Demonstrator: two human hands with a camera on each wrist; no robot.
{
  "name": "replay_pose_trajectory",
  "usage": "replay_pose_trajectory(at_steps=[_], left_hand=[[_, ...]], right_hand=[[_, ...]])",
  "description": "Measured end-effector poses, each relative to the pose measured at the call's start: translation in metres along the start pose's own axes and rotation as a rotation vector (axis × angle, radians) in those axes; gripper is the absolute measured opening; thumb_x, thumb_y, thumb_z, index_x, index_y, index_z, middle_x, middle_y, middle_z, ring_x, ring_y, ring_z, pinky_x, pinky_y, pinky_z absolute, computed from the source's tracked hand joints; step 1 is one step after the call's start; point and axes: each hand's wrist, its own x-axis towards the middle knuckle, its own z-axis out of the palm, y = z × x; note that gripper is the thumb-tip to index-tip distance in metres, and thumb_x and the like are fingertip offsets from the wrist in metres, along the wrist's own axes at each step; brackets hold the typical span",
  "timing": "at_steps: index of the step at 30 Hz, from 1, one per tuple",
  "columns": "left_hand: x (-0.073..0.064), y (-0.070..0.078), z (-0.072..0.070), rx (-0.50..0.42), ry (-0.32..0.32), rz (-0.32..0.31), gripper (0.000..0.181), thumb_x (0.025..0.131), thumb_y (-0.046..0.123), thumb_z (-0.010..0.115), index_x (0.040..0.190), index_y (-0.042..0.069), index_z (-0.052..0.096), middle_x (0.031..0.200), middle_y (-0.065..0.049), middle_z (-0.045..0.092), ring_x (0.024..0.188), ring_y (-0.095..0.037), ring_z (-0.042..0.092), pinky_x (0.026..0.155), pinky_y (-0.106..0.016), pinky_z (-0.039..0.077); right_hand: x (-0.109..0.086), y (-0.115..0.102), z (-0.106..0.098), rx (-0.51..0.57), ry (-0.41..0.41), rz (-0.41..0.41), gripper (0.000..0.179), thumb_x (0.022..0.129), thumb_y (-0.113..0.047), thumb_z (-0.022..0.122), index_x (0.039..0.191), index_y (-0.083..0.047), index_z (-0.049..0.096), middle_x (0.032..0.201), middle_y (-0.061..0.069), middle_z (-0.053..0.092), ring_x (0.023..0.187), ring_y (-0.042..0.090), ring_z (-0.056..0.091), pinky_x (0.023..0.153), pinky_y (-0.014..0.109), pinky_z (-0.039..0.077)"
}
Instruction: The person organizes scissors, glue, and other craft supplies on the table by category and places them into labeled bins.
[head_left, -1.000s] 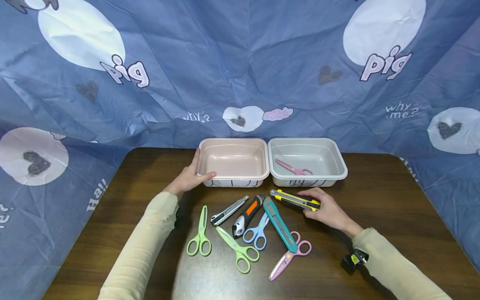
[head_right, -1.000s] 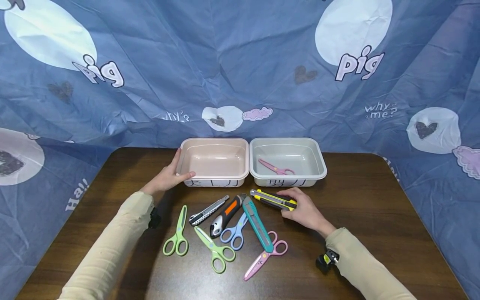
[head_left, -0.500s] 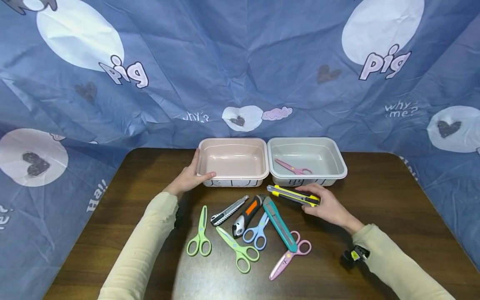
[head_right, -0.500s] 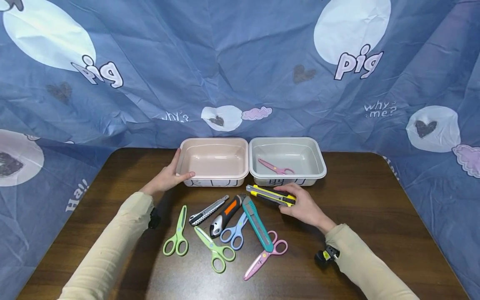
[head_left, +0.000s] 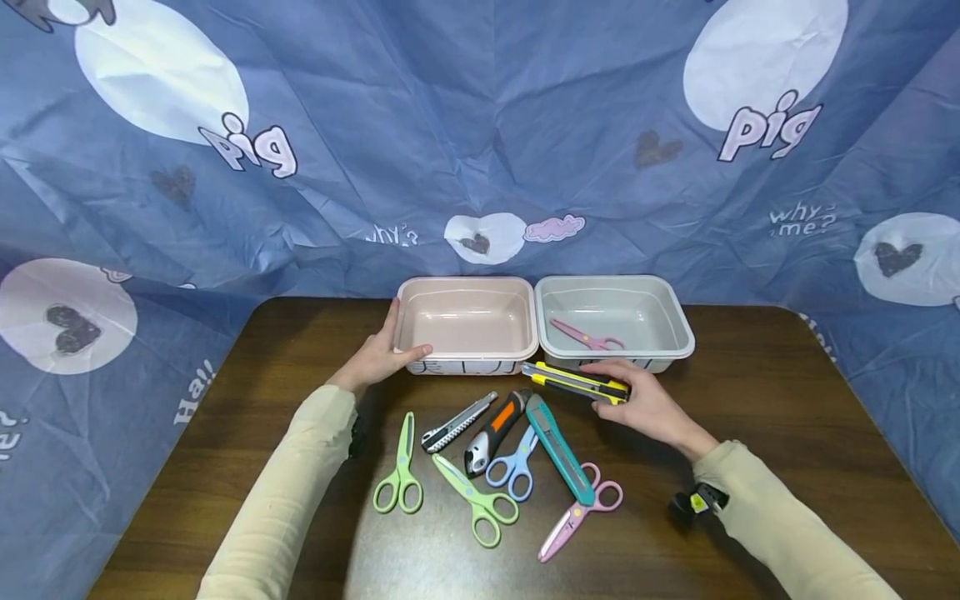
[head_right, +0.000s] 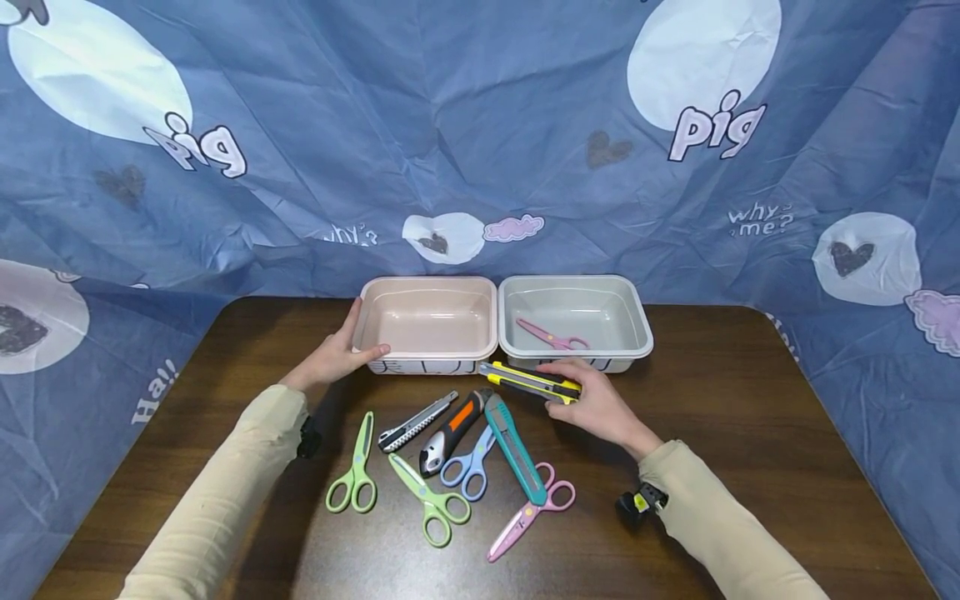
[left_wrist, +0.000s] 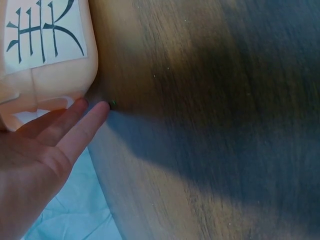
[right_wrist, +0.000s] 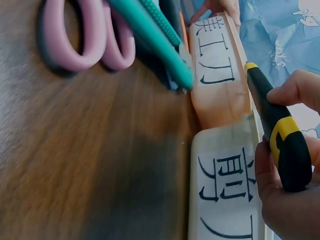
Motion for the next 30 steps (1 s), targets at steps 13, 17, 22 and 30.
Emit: replay_pose_trajectory(at_steps=[13, 17, 22, 30], left_hand=[[0.0, 0.001, 0.001, -0.003, 0.009, 0.02, 0.107, 0.088, 0.041, 0.068, 0.154, 0.008, -0.01, 0.146, -0.039, 0.023, 0.129, -0.048, 0.036, 0.106, -0.054, 0.028], [0.0, 0.0, 0.002, -0.014, 0.01, 0.019, 0.108, 0.087, 0.039, 0.069, 0.154, 0.008, -0.009, 0.146, -0.04, 0.023, 0.13, -0.048, 0.035, 0.107, -0.053, 0.027], [0.0, -0.002, 0.003, -0.006, 0.015, 0.023, 0.108, 0.087, 0.041, 0.069, 0.154, 0.008, -0.009, 0.146, -0.039, 0.022, 0.13, -0.049, 0.035, 0.107, -0.053, 0.027], [0.0, -0.001, 0.002, -0.017, 0.025, 0.031, 0.107, 0.087, 0.037, 0.069, 0.154, 0.008, -0.009, 0.146, -0.038, 0.023, 0.129, -0.047, 0.037, 0.107, -0.053, 0.028]], right_hand=[[0.018, -0.018, 0.006, 0.045, -0.014, -0.017, 0.053, 0.074, -0.004, 0.077, 0.126, -0.011, 0.065, 0.13, 0.013, 0.054, 0.113, 0.03, 0.047, 0.086, 0.039, 0.04], [0.025, -0.024, 0.007, 0.056, -0.033, -0.017, 0.052, 0.075, -0.003, 0.076, 0.126, -0.011, 0.065, 0.127, 0.013, 0.056, 0.112, 0.032, 0.048, 0.086, 0.04, 0.04], [0.035, -0.031, 0.008, 0.069, -0.048, -0.029, 0.051, 0.074, -0.003, 0.075, 0.125, -0.008, 0.066, 0.129, 0.012, 0.057, 0.106, 0.028, 0.051, 0.086, 0.04, 0.042], [0.057, -0.041, 0.011, 0.055, -0.055, -0.018, 0.052, 0.073, -0.004, 0.074, 0.125, -0.008, 0.066, 0.138, 0.015, 0.051, 0.125, 0.033, 0.047, 0.098, 0.047, 0.037]])
